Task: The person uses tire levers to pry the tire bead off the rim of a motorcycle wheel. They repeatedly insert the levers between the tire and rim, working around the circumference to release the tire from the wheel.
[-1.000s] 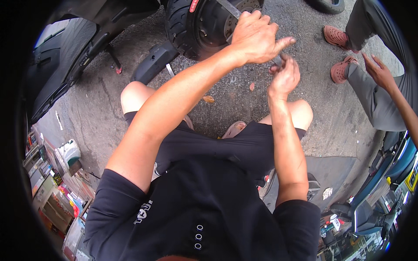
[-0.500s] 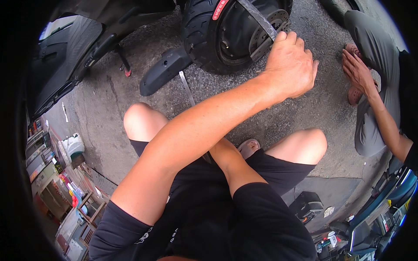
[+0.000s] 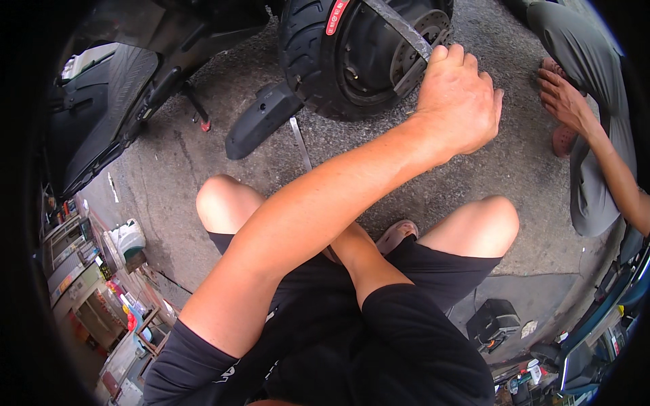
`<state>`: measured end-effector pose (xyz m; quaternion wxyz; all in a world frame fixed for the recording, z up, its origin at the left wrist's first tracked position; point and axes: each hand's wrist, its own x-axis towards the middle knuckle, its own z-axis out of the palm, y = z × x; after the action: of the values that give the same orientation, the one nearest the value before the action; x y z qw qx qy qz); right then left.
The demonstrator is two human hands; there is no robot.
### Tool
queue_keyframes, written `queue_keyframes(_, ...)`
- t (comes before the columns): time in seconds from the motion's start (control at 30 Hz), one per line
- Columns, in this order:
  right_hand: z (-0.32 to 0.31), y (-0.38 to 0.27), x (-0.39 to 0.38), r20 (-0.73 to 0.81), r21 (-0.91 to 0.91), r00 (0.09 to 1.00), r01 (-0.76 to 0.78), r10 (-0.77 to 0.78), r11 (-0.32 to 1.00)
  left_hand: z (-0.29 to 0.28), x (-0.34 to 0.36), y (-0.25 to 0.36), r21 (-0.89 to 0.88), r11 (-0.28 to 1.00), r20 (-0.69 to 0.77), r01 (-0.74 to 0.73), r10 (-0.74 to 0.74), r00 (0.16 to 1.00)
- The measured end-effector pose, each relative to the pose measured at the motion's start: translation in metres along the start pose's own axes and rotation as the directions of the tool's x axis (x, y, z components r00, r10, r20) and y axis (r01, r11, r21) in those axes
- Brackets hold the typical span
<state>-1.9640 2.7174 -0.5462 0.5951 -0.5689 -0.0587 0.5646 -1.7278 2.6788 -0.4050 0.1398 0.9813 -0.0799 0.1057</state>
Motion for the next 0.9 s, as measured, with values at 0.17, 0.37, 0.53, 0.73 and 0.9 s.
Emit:
queue_keyframes(0.17,-0.005,0.063,0.032,0.088,-0.052,0.992,0.094,-0.089,0.994,0.002,-0.002,0.002,-0.031,0.999,0.020,-0.011,0.012,1.000)
queue_keyframes(0.37,-0.028,-0.071,-0.028,0.014,-0.170,0.996,-0.085,0.089,0.982,0.002,0.000,-0.001,-0.042,0.999,-0.049,-0.020,0.018,0.999)
queue_keyframes(0.53,-0.068,-0.044,-0.038,0.035,-0.280,0.999,-0.008,0.019,0.960,0.001,0.001,0.000,-0.076,0.996,-0.084,-0.052,0.045,0.995)
queue_keyframes(0.73,-0.125,-0.130,-0.217,-0.106,-0.402,0.986,-0.164,0.132,0.901,-0.010,0.001,-0.002,-0.045,0.997,-0.023,-0.061,0.060,0.998)
queue_keyframes(0.9,-0.143,-0.137,-0.343,-0.435,-0.564,0.900,-0.245,-0.031,0.789,-0.013,0.002,0.001,-0.002,0.998,0.015,-0.064,0.064,0.998)
